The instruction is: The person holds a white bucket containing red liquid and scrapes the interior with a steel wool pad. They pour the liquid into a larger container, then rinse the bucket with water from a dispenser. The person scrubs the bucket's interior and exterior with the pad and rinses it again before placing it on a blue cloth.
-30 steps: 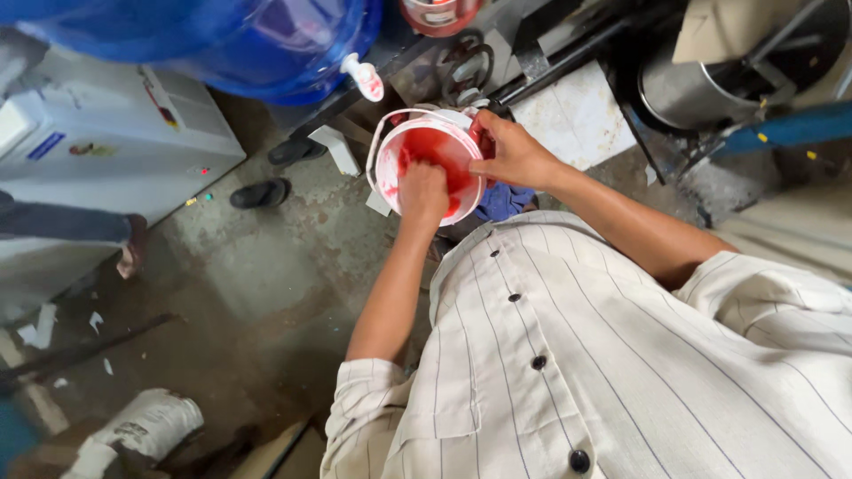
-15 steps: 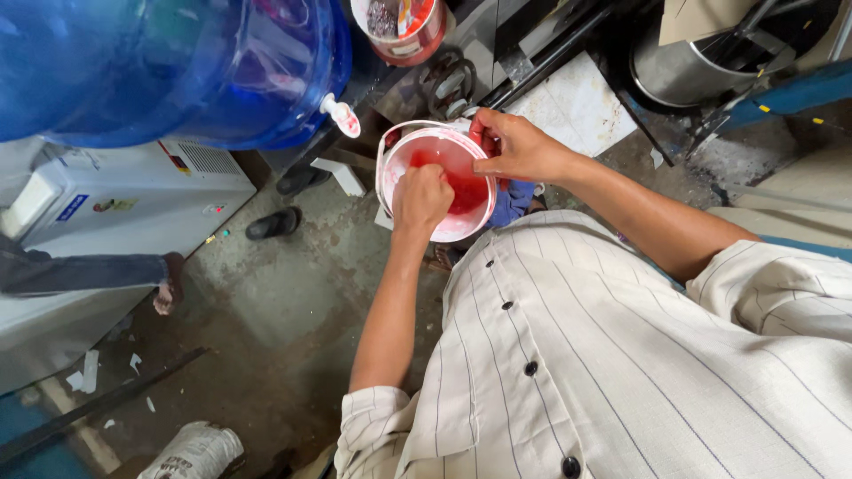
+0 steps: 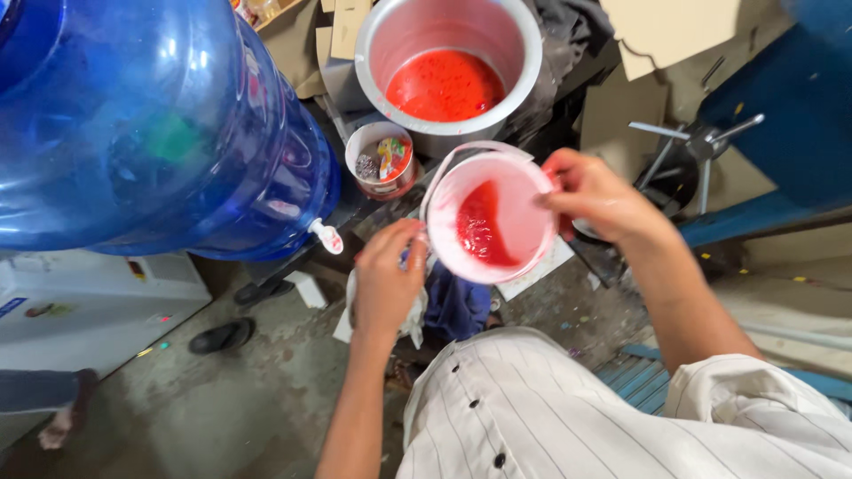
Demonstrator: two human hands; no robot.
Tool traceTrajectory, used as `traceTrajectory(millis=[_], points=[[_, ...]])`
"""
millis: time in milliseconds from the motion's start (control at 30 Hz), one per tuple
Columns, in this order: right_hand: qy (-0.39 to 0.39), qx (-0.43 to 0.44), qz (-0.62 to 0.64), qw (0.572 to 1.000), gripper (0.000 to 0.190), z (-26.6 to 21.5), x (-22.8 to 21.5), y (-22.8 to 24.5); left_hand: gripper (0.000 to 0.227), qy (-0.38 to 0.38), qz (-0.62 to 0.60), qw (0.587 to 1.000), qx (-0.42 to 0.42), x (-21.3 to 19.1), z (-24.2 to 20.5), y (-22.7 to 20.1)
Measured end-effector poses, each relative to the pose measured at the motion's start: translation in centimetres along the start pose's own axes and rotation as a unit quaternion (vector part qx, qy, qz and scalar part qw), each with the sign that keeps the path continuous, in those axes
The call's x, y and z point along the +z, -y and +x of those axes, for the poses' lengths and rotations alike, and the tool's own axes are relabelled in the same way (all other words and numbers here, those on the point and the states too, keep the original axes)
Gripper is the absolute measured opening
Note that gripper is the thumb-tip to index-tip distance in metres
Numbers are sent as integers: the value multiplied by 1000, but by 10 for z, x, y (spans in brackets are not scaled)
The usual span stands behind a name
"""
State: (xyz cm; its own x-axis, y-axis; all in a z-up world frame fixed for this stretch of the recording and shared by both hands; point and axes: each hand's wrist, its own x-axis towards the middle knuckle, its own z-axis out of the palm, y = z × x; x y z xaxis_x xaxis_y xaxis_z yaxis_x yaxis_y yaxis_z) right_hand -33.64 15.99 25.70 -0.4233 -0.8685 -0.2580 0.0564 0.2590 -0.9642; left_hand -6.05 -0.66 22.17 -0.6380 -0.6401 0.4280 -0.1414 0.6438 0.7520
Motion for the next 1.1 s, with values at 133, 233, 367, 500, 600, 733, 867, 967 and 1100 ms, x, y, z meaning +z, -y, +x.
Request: traceTrajectory(millis=[133, 233, 367, 500, 600, 733, 867, 967, 1100], points=[[-72, -48, 31, 996, 20, -28, -61, 50, 21, -29, -62, 991, -113, -16, 10, 10], [-171, -75, -26, 982, 19, -42, -91, 92, 23, -33, -70, 986, -147, -20, 6, 22], [-185, -180, -59, 964, 22, -31, -108, 135, 27, -13, -75, 980, -182, -16, 1, 33], [-122, -254, -74, 957, 26, 3, -103, 165, 29, 22, -52, 982, -181, -9, 3, 29], [-47, -303, -109, 946, 30, 41, -85, 178, 30, 45, -46, 983, -174, -10, 2, 24], [-87, -357, -315, 875, 34, 95, -57, 174, 33, 74, -20, 978, -195, -14, -8, 22], [-109, -419, -541, 721, 36, 125, -40, 157, 33, 59, -30, 979, -192, -13, -26, 25], [-111, -386, -603, 689, 35, 134, -22, 140, 35, 73, -18, 972, -225, -8, -34, 27], [-86, -414, -650, 631, 33, 128, -4, 122, 37, 87, -45, 960, -261, 6, -29, 23]])
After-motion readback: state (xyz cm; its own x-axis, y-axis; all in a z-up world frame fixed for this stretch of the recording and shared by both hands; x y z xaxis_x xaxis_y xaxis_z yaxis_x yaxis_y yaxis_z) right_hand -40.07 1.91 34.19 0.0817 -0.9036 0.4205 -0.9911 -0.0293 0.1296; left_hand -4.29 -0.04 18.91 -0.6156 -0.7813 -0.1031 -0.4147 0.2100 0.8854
